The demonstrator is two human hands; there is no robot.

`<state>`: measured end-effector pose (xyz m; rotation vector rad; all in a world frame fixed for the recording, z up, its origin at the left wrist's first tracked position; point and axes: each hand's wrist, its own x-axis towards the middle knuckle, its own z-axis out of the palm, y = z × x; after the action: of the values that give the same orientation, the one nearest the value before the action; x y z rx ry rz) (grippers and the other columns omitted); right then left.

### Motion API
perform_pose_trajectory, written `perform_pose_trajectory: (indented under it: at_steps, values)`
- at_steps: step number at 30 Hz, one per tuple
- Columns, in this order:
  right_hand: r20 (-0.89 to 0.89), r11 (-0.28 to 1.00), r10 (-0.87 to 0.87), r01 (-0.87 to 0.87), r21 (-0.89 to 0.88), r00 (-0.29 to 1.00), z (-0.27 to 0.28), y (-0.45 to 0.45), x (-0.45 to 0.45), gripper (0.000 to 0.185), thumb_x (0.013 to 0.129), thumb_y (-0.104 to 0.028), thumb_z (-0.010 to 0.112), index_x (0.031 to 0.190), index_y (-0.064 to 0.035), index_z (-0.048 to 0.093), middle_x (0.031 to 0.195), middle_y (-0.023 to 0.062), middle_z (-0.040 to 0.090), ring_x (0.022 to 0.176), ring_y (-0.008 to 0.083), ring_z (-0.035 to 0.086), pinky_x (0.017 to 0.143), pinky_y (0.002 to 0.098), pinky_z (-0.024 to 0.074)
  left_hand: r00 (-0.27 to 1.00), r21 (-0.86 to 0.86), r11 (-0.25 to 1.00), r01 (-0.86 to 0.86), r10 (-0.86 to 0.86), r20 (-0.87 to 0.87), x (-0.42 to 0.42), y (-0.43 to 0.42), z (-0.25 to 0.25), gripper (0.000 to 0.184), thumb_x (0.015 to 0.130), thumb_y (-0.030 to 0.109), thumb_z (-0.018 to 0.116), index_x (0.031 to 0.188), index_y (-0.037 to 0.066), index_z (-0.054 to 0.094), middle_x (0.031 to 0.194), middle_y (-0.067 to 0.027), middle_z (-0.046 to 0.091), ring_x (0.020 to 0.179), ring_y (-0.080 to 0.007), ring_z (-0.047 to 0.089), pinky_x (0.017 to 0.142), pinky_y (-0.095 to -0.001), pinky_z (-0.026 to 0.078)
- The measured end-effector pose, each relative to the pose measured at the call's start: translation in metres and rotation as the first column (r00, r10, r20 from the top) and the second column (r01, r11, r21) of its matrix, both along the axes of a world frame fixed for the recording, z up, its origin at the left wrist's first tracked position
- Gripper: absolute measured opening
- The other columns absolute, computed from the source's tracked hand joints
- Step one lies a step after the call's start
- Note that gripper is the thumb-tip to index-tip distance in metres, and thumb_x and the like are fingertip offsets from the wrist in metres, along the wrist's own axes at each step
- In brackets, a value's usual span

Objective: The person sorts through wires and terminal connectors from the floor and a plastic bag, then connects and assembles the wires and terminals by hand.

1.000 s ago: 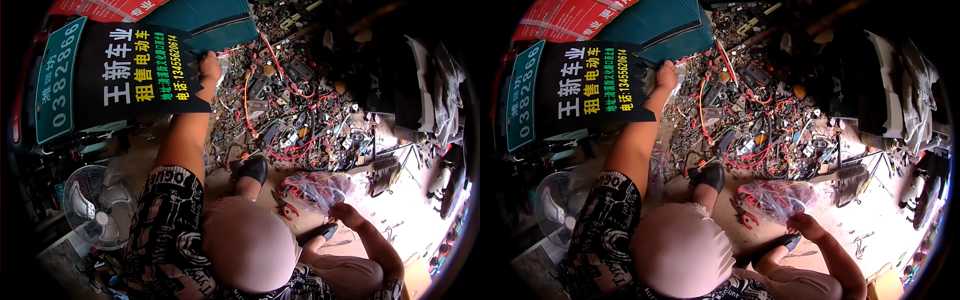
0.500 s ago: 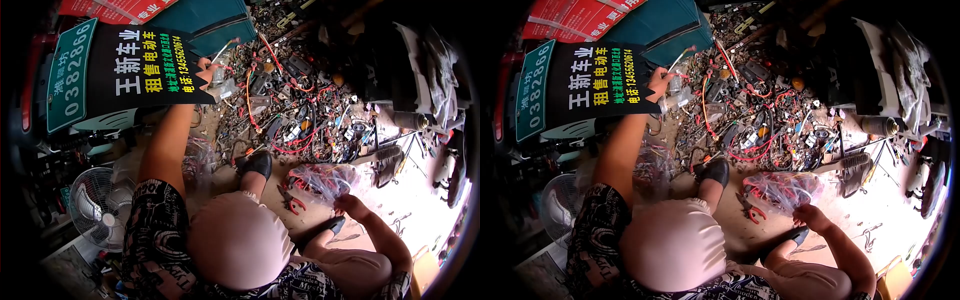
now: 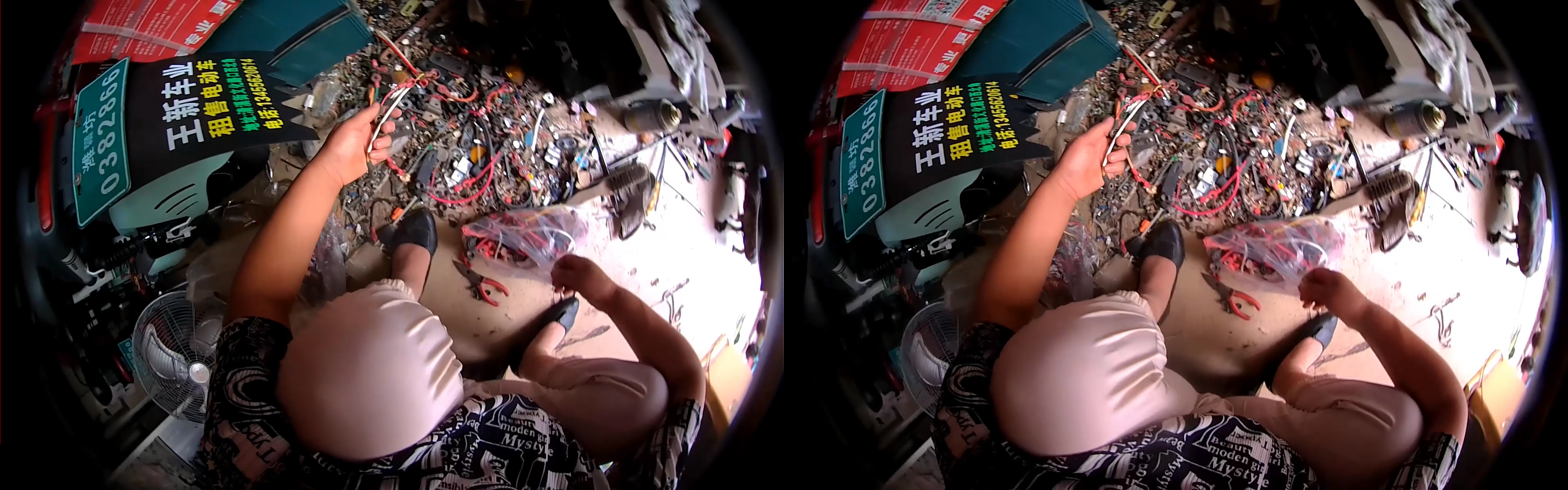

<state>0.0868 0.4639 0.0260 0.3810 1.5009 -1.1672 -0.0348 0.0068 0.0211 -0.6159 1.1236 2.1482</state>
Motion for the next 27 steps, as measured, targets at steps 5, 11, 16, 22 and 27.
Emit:
perform_pose_trajectory:
  at_steps: [5,11,16,22,27]
  values:
    - [0.016,0.984,-0.168,0.169,-0.061,0.986,0.030,-0.012,0.004,0.008,0.090,-0.017,0.059,0.090,-0.0098,0.056,0.084,-0.0008,0.057,0.080,0.0106,0.057,0.071,0.0257,0.0451,0.997,0.024,0.997,0.074,-0.075,0.030,0.023,0.044,0.014,0.027,0.098,0.028,0.048,0.111,0.006,0.056,0.077,0.0044,0.049,0.060,-0.0068,0.042,0.051,-0.0209,0.036]
    - [0.091,0.929,-0.338,0.347,-0.131,0.937,0.055,-0.009,0.027,0.008,0.089,-0.014,0.059,0.095,-0.0088,0.060,0.090,0.0007,0.061,0.087,0.0125,0.059,0.075,0.0266,0.0457,0.977,0.080,0.979,0.189,-0.195,0.082,0.057,0.090,0.034,0.022,0.097,0.019,0.049,0.111,0.003,0.052,0.085,0.0001,0.050,0.065,-0.0078,0.043,0.054,-0.0200,0.036]
    - [0.067,0.893,-0.423,0.428,-0.138,0.904,0.052,-0.001,0.038,0.008,0.092,-0.015,0.058,0.092,-0.0078,0.059,0.089,0.0016,0.061,0.084,0.0112,0.059,0.074,0.0243,0.0462,0.942,0.233,0.923,0.306,-0.329,0.070,0.077,0.103,0.040,0.022,0.097,0.018,0.050,0.109,0.000,0.054,0.086,-0.0007,0.051,0.063,-0.0054,0.042,0.050,-0.0174,0.033]
    - [0.012,0.919,-0.384,0.383,-0.096,0.923,0.051,0.000,0.064,0.011,0.090,-0.018,0.060,0.091,-0.0074,0.061,0.085,0.0007,0.063,0.079,0.0098,0.059,0.071,0.0234,0.0454,0.902,0.158,0.900,0.405,-0.422,0.094,0.095,0.101,0.057,0.022,0.098,0.020,0.048,0.111,0.002,0.052,0.086,0.0007,0.047,0.063,-0.0039,0.040,0.048,-0.0158,0.031]
    - [-0.061,0.923,-0.382,0.377,-0.079,0.922,0.051,-0.002,0.076,0.011,0.092,-0.017,0.057,0.093,-0.0067,0.060,0.088,0.0018,0.064,0.079,0.0104,0.060,0.071,0.0241,0.0465,0.768,0.033,0.780,0.624,-0.621,0.156,0.111,0.106,0.081,0.020,0.096,0.014,0.049,0.108,-0.001,0.055,0.084,-0.0013,0.054,0.060,-0.0037,0.042,0.046,-0.0162,0.032]
